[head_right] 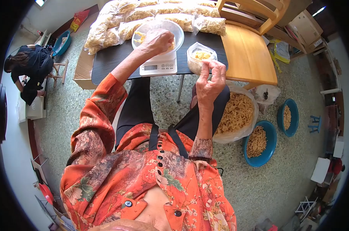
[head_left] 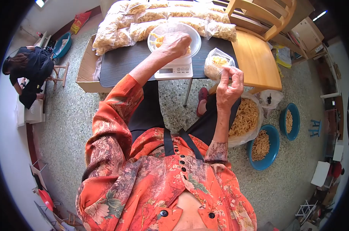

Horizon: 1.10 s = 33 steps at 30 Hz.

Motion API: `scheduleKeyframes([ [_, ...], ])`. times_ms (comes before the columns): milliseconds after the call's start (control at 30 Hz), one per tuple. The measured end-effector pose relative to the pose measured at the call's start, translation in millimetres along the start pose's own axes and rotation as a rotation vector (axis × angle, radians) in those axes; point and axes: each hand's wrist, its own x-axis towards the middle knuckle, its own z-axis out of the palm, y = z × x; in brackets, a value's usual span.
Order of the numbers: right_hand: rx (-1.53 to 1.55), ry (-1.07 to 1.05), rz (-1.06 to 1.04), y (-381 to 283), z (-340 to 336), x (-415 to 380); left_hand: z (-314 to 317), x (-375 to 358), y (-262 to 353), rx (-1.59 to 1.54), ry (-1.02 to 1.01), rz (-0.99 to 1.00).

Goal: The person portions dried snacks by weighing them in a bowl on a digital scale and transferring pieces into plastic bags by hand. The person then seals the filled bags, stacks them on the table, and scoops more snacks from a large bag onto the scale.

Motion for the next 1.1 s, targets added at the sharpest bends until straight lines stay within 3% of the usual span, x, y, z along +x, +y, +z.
scheduleKeyframes([
  [133,-0.006,0.017,-0.033,1.4,-0.9,1.3,-2.0,-1.7,-8.5,-0.060,0.077,0.025],
  [233,-0.004,0.020,-0.029,2.0,-0.7,0.0,-24.5,-5.1,-26.2,-0.333,0.169,0.026],
  [367,0.010,0.021,-0.028,1.3,1.2,-0.6,-59.5,-14.7,-29.4,-0.793,0.102,-0.230],
  [467,0.011,0.020,-0.027,0.8,2.1,-1.6,-60.7,-12.3,-50.8,-1.323,0.019,-0.235],
  [600,0.010,0.032,-0.048,1.3,4.9,-1.3,-56.2,-10.4,-44.8,-1.680,-0.008,-0.258],
  [833,0.019,0.021,-0.056,-1.4,4.8,2.2,-59.9,2.6,13.2,-1.751,-0.017,-0.031],
  [1000,0.035,0.022,-0.055,-2.4,4.1,2.3,-40.3,-1.5,61.1,-1.368,0.007,0.107],
  [1033,0.033,0.022,-0.053,-2.3,4.1,1.7,-45.1,-6.4,68.9,-1.170,-0.036,0.076],
  [1100,0.047,0.026,-0.043,-1.9,4.2,1.3,-36.1,-4.4,74.6,-0.707,0.083,0.243],
])
